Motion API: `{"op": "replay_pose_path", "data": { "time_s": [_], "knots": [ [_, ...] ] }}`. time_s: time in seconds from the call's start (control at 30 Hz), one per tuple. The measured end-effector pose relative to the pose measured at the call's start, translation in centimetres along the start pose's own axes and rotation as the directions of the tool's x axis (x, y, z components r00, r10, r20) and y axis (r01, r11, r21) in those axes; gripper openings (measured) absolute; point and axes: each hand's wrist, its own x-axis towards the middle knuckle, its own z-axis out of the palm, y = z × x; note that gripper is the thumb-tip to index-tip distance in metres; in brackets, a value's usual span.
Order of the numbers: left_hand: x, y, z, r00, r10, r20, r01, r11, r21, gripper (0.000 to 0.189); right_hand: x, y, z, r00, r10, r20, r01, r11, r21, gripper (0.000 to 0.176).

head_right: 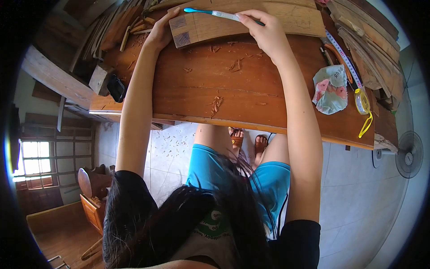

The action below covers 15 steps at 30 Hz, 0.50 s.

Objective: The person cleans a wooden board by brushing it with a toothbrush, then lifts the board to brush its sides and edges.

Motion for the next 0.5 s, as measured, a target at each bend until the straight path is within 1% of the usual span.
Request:
{"op": "replay_pose_path", "data": {
  "time_s": [0.07, 0.17, 0.27, 0.37, 0.47, 0.5],
  "knots": [
    [-0.1, 0.1, -0.1, 1.0, 0.015, -0.007, -0.015, 1.0, -0.026, 0.047, 0.1, 0.2, -0.3, 0.998, -0.023, -0.051, 0.022, 1.0, -0.013, 0.026],
    [0.0, 0.2, -0.9, 0.998, -0.033, 0.045, 0.037, 0.994, -0.104, 0.046, 0.1, 0.3, -0.5, 0.995, -0.004, -0.099, 0.007, 0.999, 0.032, 0.025],
    [0.0, 0.2, -1.0, 0.999, -0.029, 0.028, 0.031, 0.997, -0.073, 0.045, -0.2, -0.1, -0.2, 0.995, 0.092, 0.047, -0.096, 0.992, 0.086, 0.024],
    [-0.2, 0.3, -0.9, 0.998, -0.025, 0.062, 0.03, 0.996, -0.081, 0.046, 0.0, 0.1, -0.6, 0.996, 0.069, -0.052, -0.062, 0.99, 0.128, 0.025],
    [-0.1, 0.1, -1.0, 0.998, -0.009, 0.06, 0.014, 0.996, -0.092, 0.046, 0.1, 0.3, -0.8, 0.991, 0.086, -0.106, -0.066, 0.982, 0.175, 0.027],
    [0.0, 0.1, -1.1, 0.998, -0.01, 0.063, 0.016, 0.996, -0.09, 0.046, 0.1, 0.2, -0.9, 0.993, 0.116, -0.034, -0.108, 0.976, 0.189, 0.027]
  ]
}}
